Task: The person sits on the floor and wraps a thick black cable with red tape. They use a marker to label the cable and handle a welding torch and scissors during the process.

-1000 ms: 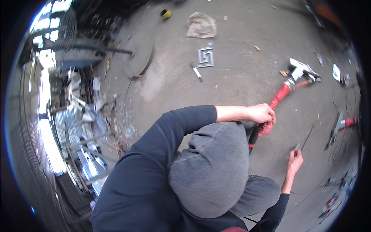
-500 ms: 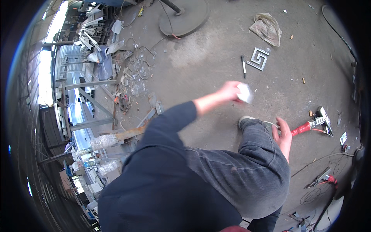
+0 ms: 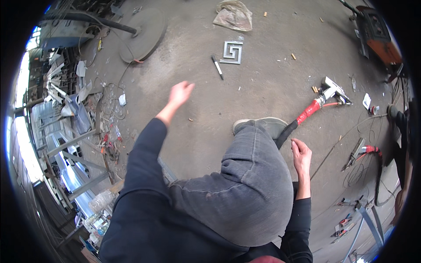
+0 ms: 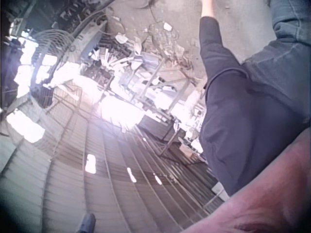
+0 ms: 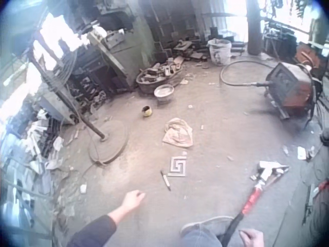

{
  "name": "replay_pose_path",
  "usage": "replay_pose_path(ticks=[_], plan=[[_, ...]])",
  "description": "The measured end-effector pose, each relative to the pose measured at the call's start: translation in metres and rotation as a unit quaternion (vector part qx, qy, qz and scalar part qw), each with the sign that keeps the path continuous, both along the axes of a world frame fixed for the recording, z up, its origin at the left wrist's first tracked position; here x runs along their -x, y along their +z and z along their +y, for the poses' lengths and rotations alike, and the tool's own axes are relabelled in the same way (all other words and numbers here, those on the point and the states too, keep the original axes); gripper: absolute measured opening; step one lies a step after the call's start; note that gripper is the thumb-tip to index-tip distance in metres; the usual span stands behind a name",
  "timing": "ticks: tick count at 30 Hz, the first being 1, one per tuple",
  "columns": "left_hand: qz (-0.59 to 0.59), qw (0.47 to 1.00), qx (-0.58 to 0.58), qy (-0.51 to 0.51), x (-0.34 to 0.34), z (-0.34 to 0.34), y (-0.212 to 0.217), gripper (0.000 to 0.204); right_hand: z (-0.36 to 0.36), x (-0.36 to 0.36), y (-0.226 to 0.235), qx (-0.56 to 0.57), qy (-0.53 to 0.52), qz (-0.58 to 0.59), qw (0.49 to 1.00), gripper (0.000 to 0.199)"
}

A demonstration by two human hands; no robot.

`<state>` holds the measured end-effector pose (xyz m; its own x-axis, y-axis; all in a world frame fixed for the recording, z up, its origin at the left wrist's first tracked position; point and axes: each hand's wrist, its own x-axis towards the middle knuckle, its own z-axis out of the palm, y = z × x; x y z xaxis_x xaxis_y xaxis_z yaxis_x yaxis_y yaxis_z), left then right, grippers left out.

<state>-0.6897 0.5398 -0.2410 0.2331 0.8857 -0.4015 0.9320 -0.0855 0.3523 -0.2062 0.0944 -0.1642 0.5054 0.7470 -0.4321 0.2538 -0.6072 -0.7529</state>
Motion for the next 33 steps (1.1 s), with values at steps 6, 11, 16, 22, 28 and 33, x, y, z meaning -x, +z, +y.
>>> replay_pose_path(ticks=[6,11,16,22,28,33], plan=[[0.033,0.998,0.019,0.057,-0.173,0.036,-0.064,0.061,-0.010,0.014,0.020,0.050,-0.043,0.021,0.998,0.026],[-0.194,0.977,0.048,0.070,-0.222,-0.020,-0.011,0.034,-0.011,0.019,0.039,-0.018,-0.097,-0.002,0.995,0.030],[-0.273,0.749,0.587,-0.139,-0.335,-0.161,0.098,0.016,0.020,0.006,0.063,-0.179,0.033,-0.192,0.964,0.057],[-0.291,0.778,0.459,-0.316,-0.403,-0.194,0.158,0.027,0.025,-0.014,0.081,-0.237,-0.001,-0.265,0.935,0.029],[-0.316,0.748,0.236,-0.534,-0.412,-0.197,0.149,0.033,0.014,-0.017,0.076,-0.296,-0.264,0.261,0.880,0.041],[-0.336,0.770,0.241,-0.486,-0.401,-0.194,0.144,0.037,0.020,-0.070,0.093,-0.220,-0.275,0.305,0.885,0.039]])
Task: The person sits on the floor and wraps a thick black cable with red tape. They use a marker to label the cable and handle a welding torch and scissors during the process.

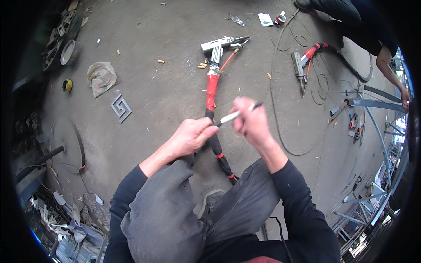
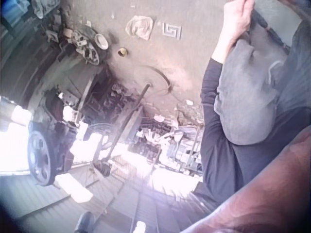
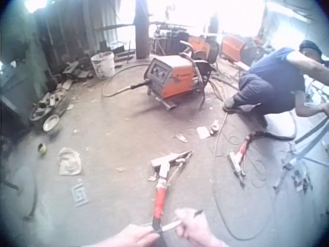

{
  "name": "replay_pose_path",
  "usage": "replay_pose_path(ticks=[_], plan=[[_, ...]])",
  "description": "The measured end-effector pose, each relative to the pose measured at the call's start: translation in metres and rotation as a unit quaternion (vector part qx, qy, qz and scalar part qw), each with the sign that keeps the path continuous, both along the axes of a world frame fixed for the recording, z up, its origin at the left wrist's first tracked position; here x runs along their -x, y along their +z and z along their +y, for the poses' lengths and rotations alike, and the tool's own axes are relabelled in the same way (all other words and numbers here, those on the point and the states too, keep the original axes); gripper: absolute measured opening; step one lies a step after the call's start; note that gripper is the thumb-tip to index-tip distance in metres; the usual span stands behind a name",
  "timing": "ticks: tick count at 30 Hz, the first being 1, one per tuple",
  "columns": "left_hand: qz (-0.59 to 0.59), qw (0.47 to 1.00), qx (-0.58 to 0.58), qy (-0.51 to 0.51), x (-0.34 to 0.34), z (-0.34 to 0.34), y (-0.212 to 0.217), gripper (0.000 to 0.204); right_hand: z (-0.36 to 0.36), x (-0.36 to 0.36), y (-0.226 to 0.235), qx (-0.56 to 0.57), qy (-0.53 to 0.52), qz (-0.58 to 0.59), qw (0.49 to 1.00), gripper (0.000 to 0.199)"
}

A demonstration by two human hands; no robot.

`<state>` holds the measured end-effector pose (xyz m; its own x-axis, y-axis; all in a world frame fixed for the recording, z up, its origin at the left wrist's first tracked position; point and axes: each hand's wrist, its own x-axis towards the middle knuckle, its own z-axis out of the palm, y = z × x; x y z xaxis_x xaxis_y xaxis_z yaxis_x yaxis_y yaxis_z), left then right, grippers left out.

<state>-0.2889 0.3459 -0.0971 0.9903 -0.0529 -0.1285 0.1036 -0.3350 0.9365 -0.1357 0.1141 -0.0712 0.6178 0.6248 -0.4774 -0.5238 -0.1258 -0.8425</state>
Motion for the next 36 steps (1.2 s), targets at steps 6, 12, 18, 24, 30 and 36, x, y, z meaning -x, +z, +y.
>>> replay_pose_path(ticks=[6,12,18,24,30,36], plan=[[0.216,0.972,0.090,0.003,0.036,0.017,0.007,0.050,0.013,-0.158,-0.056,-0.104,-0.122,-0.092,0.983,0.022],[0.192,0.980,0.043,-0.030,0.031,0.012,0.004,0.048,0.130,-0.179,-0.161,0.043,-0.048,-0.351,0.934,0.019],[0.236,0.971,0.038,-0.009,0.040,0.021,0.012,0.048,0.159,-0.192,-0.179,0.128,-0.034,-0.398,0.908,0.026],[0.215,0.976,0.039,-0.012,0.038,0.019,0.009,0.047,0.167,-0.199,-0.194,0.127,-0.022,-0.405,0.905,0.026],[0.215,0.976,0.038,-0.016,0.035,0.020,0.011,0.046,0.167,-0.203,-0.189,0.140,-0.016,-0.405,0.903,0.026],[0.222,0.974,0.047,-0.012,0.035,0.020,0.007,0.047,0.168,-0.209,-0.191,0.149,-0.004,-0.409,0.900,0.024]])
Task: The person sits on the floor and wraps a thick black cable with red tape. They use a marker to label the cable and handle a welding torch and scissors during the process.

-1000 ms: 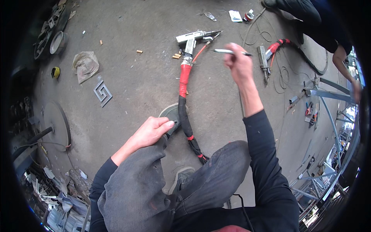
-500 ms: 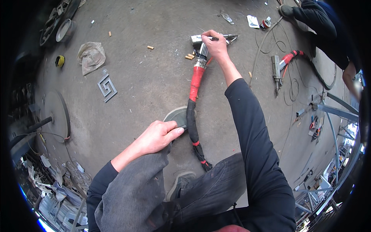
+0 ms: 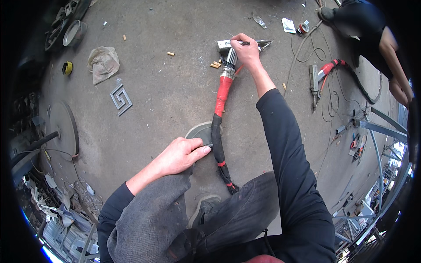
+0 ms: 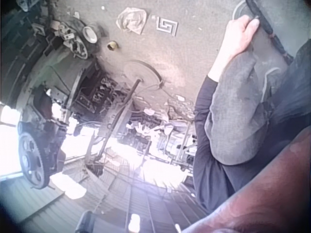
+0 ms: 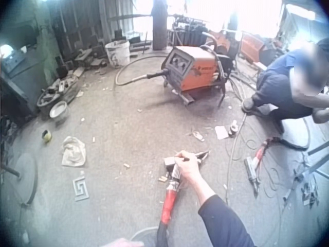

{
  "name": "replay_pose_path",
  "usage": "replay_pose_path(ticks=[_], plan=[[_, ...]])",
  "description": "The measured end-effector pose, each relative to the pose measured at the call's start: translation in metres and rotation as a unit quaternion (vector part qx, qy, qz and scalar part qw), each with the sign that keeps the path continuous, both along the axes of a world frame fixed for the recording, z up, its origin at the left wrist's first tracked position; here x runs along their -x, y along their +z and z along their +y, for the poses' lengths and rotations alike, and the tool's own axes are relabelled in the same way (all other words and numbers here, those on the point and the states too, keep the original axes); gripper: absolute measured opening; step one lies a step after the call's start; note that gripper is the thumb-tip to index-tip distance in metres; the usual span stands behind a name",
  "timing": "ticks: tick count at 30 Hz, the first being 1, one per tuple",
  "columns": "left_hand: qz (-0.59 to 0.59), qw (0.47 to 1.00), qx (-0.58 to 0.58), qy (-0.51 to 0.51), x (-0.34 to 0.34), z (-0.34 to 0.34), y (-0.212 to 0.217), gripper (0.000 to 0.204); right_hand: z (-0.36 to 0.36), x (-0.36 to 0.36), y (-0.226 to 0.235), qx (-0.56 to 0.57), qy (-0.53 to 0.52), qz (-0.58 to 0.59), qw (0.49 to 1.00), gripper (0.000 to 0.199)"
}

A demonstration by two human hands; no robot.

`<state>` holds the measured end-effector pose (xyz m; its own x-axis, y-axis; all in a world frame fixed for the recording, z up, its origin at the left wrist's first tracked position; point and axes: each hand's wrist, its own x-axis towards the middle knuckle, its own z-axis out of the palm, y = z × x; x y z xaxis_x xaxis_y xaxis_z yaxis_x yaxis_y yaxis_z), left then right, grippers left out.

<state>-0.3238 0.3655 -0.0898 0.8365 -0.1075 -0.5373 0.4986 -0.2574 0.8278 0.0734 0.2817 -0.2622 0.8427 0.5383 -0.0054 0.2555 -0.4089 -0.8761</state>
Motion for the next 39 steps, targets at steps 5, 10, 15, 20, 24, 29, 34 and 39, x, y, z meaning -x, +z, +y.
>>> replay_pose_path(ticks=[5,10,15,20,24,29,34,39], plan=[[-0.011,0.998,0.016,0.068,-0.004,-0.001,-0.001,0.038,-0.021,0.018,0.036,-0.135,-0.056,0.128,0.981,0.019],[-0.057,0.982,0.004,0.182,-0.032,-0.002,0.001,0.026,-0.105,0.106,0.121,-0.344,0.013,0.454,0.822,0.024],[-0.182,0.973,-0.045,0.136,-0.060,-0.011,0.014,0.022,-0.163,0.170,0.175,-0.322,0.025,0.447,0.835,0.022],[-0.239,0.966,-0.074,0.064,-0.066,-0.024,0.028,0.024,-0.183,0.186,0.202,-0.290,0.028,0.388,0.874,0.021],[-0.269,0.959,-0.075,0.044,-0.062,-0.032,0.029,0.024,-0.196,0.192,0.214,-0.245,0.038,0.341,0.907,0.022],[-0.290,0.951,-0.109,-0.004,-0.056,-0.034,0.035,0.023,-0.202,0.198,0.226,-0.228,0.046,0.355,0.905,0.016],[-0.330,0.929,-0.157,-0.052,-0.057,-0.034,0.047,0.024,-0.201,0.205,0.240,-0.184,0.053,0.354,0.915,0.011],[-0.355,0.919,-0.154,-0.070,-0.058,-0.042,0.044,0.021,-0.204,0.225,0.240,-0.232,0.021,0.387,0.892,0.012]])
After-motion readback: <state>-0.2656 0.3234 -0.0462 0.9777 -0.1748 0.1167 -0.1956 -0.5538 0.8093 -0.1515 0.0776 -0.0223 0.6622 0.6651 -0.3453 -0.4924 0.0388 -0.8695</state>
